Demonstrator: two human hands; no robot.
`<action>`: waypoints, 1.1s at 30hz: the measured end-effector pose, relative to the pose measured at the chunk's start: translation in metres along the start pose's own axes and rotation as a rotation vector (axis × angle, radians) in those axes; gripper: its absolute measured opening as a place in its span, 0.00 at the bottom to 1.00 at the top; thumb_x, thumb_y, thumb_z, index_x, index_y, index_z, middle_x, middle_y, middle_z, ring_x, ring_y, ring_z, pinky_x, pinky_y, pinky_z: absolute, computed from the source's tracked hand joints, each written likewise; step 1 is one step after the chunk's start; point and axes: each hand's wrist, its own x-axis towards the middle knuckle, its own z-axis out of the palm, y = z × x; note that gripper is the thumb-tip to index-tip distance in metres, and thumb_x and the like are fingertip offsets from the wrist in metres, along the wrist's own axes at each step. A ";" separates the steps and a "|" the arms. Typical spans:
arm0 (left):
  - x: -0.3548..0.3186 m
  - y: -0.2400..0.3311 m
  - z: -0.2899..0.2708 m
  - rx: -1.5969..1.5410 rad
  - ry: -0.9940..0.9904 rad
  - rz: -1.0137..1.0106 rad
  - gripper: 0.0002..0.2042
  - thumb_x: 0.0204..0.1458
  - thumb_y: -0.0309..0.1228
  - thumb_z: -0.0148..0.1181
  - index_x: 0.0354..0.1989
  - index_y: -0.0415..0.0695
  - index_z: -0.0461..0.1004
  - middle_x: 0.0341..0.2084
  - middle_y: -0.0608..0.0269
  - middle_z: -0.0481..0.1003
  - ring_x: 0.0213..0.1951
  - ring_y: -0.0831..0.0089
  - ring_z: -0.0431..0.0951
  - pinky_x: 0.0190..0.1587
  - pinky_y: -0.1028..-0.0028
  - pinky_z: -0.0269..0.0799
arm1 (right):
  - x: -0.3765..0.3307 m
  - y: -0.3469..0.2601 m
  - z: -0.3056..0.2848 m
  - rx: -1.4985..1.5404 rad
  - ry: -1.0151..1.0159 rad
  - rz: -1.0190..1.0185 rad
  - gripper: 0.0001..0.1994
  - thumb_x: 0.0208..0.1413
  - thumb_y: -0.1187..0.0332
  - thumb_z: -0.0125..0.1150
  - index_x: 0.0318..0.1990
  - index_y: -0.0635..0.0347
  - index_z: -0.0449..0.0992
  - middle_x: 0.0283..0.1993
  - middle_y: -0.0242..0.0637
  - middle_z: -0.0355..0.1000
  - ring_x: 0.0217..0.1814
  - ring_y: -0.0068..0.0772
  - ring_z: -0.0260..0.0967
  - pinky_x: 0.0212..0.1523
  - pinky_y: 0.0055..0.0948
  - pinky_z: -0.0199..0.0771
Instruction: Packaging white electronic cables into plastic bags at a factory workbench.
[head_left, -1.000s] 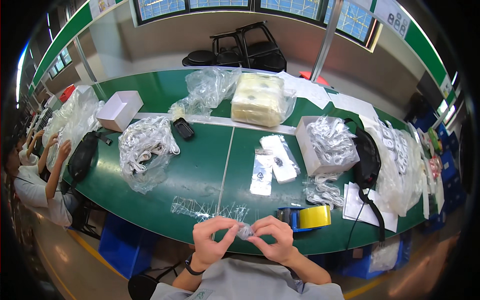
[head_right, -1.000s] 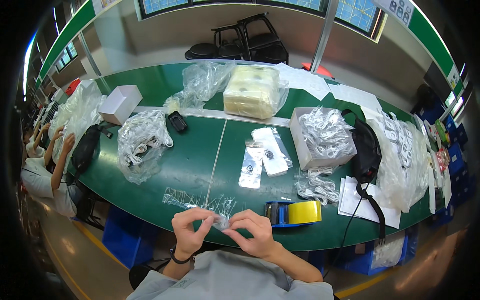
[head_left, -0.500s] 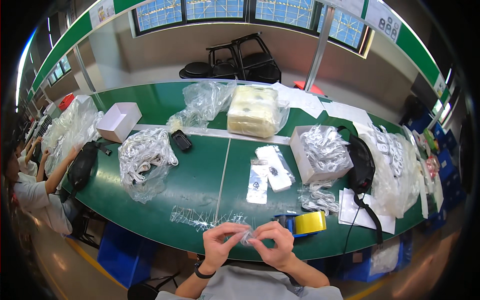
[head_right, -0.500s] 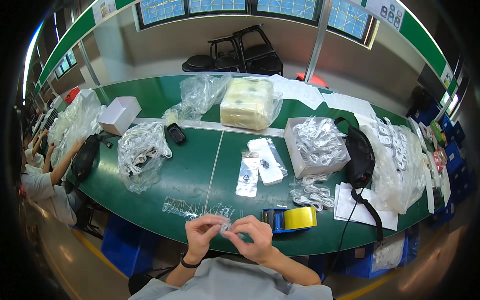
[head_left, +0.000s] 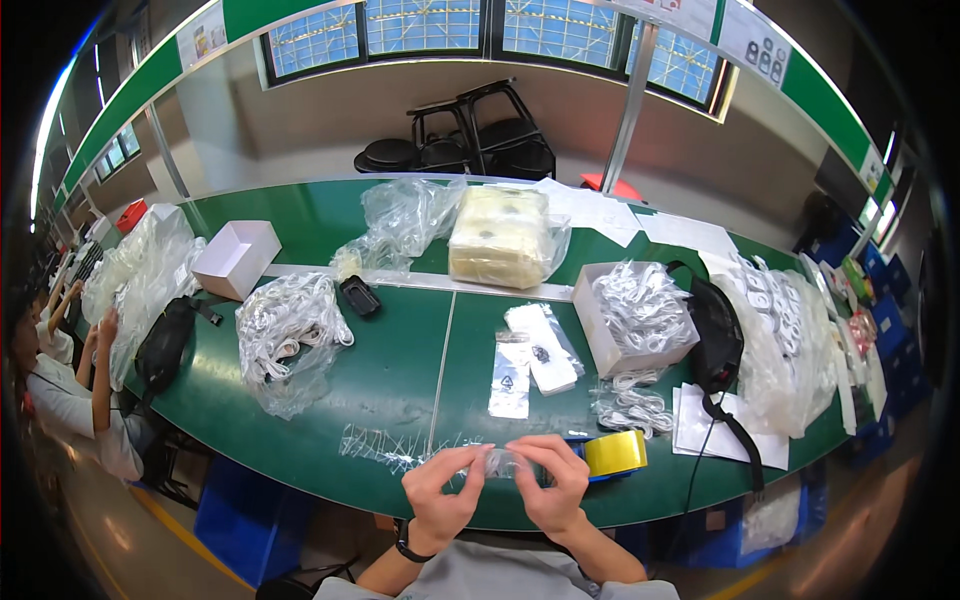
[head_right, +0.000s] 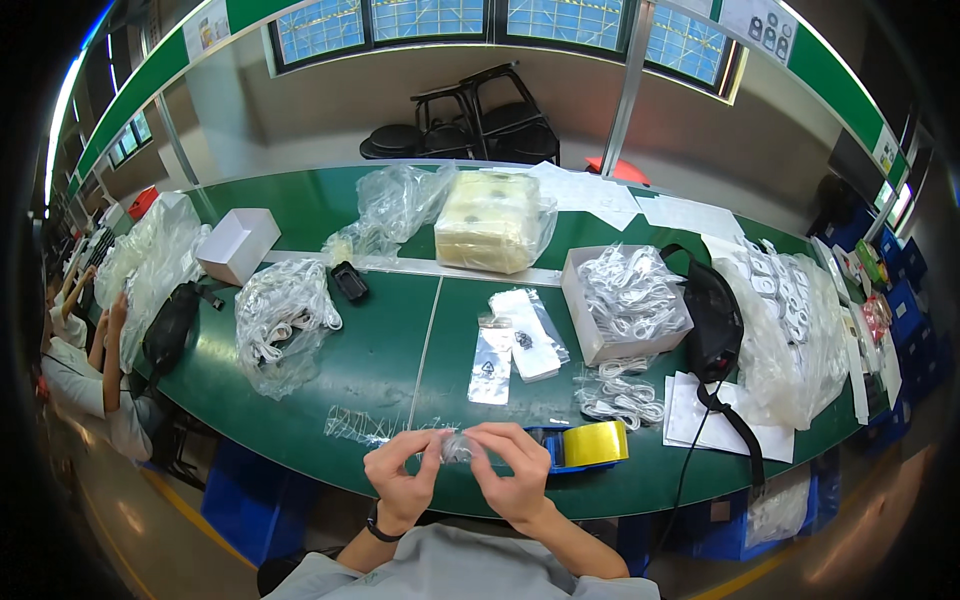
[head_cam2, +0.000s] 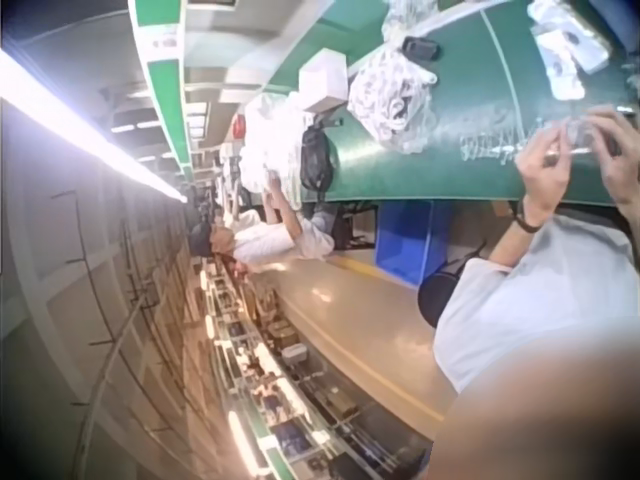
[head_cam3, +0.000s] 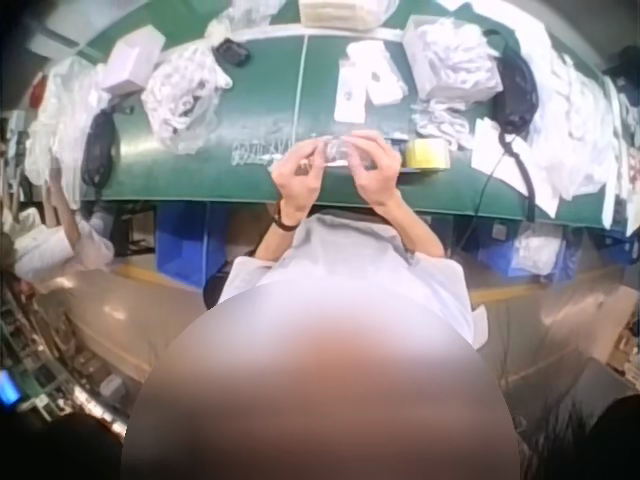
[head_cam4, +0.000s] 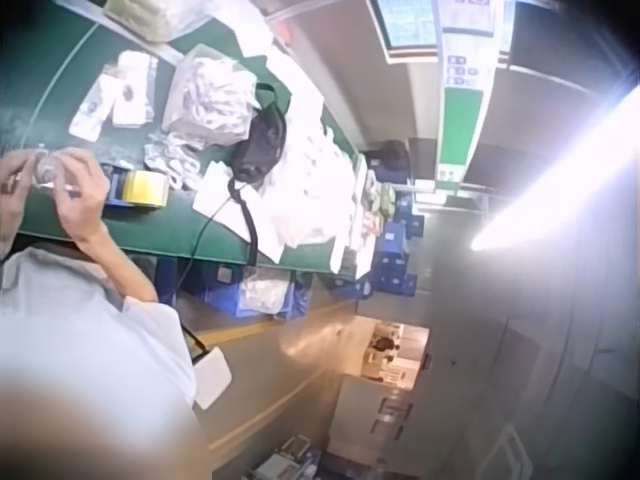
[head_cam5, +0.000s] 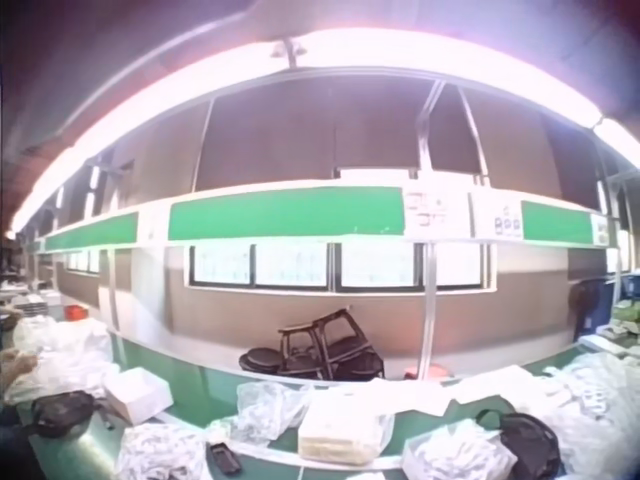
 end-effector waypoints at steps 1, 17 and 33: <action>0.000 0.001 -0.001 0.008 0.007 -0.001 0.04 0.54 0.18 0.62 0.35 0.33 0.83 0.31 0.54 0.84 0.30 0.73 0.83 0.34 0.77 0.77 | 0.001 0.000 -0.001 0.012 0.033 0.023 0.08 0.50 0.79 0.69 0.39 0.66 0.81 0.38 0.43 0.78 0.38 0.38 0.78 0.38 0.28 0.77; 0.004 0.005 -0.006 -0.209 -0.013 -0.287 0.06 0.57 0.21 0.61 0.31 0.30 0.82 0.27 0.56 0.84 0.27 0.78 0.81 0.32 0.80 0.76 | 0.007 0.018 -0.018 0.082 -0.019 -0.124 0.09 0.52 0.72 0.71 0.36 0.63 0.77 0.33 0.42 0.76 0.33 0.40 0.76 0.35 0.31 0.76; 0.008 0.006 -0.010 -0.007 0.046 -0.152 0.05 0.56 0.20 0.62 0.31 0.31 0.81 0.27 0.54 0.84 0.27 0.75 0.82 0.33 0.78 0.77 | 0.009 -0.004 -0.011 0.070 -0.050 0.033 0.08 0.47 0.82 0.70 0.36 0.65 0.79 0.36 0.41 0.76 0.37 0.35 0.76 0.38 0.28 0.74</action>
